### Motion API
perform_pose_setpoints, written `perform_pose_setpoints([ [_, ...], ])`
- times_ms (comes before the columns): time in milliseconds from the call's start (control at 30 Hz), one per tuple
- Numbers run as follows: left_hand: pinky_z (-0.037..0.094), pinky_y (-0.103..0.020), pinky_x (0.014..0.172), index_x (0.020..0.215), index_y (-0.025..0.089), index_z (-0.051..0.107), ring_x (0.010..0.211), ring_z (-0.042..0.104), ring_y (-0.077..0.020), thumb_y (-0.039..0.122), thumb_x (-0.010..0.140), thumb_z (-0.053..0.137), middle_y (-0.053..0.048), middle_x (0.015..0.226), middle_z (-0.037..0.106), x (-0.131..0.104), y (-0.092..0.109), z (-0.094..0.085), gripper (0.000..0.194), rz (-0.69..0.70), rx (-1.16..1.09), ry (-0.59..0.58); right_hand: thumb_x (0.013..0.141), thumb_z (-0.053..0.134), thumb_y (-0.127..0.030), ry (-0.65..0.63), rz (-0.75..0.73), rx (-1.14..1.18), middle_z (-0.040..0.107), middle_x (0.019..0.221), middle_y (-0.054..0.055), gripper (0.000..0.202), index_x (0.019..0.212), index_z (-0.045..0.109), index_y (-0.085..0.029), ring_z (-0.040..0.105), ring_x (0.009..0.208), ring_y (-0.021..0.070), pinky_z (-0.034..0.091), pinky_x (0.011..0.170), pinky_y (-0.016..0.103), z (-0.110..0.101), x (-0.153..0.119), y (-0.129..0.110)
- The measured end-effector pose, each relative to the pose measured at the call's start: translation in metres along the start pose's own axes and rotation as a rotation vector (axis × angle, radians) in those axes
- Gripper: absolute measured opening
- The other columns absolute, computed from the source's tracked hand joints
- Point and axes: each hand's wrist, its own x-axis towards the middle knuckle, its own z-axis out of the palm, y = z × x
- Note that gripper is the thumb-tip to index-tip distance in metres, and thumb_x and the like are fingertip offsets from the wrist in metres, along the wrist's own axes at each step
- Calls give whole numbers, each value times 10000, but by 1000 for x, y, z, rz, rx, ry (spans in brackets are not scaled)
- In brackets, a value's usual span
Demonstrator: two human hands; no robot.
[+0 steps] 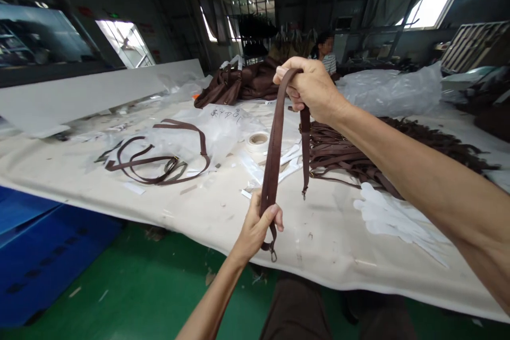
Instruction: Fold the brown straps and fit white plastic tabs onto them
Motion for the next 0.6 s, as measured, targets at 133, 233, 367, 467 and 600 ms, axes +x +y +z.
perform_pose_setpoints([
  [133, 500, -249, 599, 996, 188, 476, 596, 645, -145, 485, 906, 622, 2, 727, 653, -23, -24, -8, 343, -30, -59, 113, 915, 627, -354, 29, 24, -10, 291, 501, -87, 285, 724, 459, -227, 248, 393, 72, 209, 346, 201, 3, 1, -15],
  [233, 465, -212, 516, 892, 149, 541, 564, 626, -137, 586, 878, 612, -49, 716, 666, -30, -32, -12, 444, -68, -173, 177, 905, 633, -378, 55, 33, -10, 300, 484, -82, 296, 710, 462, -236, 244, 385, 85, 185, 344, 219, 2, 0, -19],
  [367, 295, -154, 331, 1028, 199, 511, 358, 456, -71, 556, 893, 612, 28, 646, 612, -31, -36, -2, 394, -129, -333, 239, 897, 637, -416, 52, 49, 13, 286, 469, -87, 320, 707, 449, -242, 226, 374, 85, 171, 352, 226, -4, 0, -16],
  [467, 196, -127, 306, 1114, 247, 474, 321, 349, -36, 518, 913, 606, 48, 671, 602, -31, -39, 11, 362, -120, -364, 248, 903, 627, -390, 61, 69, -14, 297, 461, -86, 288, 721, 459, -242, 218, 371, 84, 168, 359, 229, -8, 3, -14],
  [600, 152, -133, 345, 1055, 182, 548, 370, 228, -15, 591, 936, 522, 61, 604, 465, -35, -41, 20, 427, -50, -400, 206, 912, 616, -346, 107, 126, -79, 300, 455, -86, 260, 724, 472, -239, 207, 374, 81, 168, 365, 227, -14, 8, -9],
])
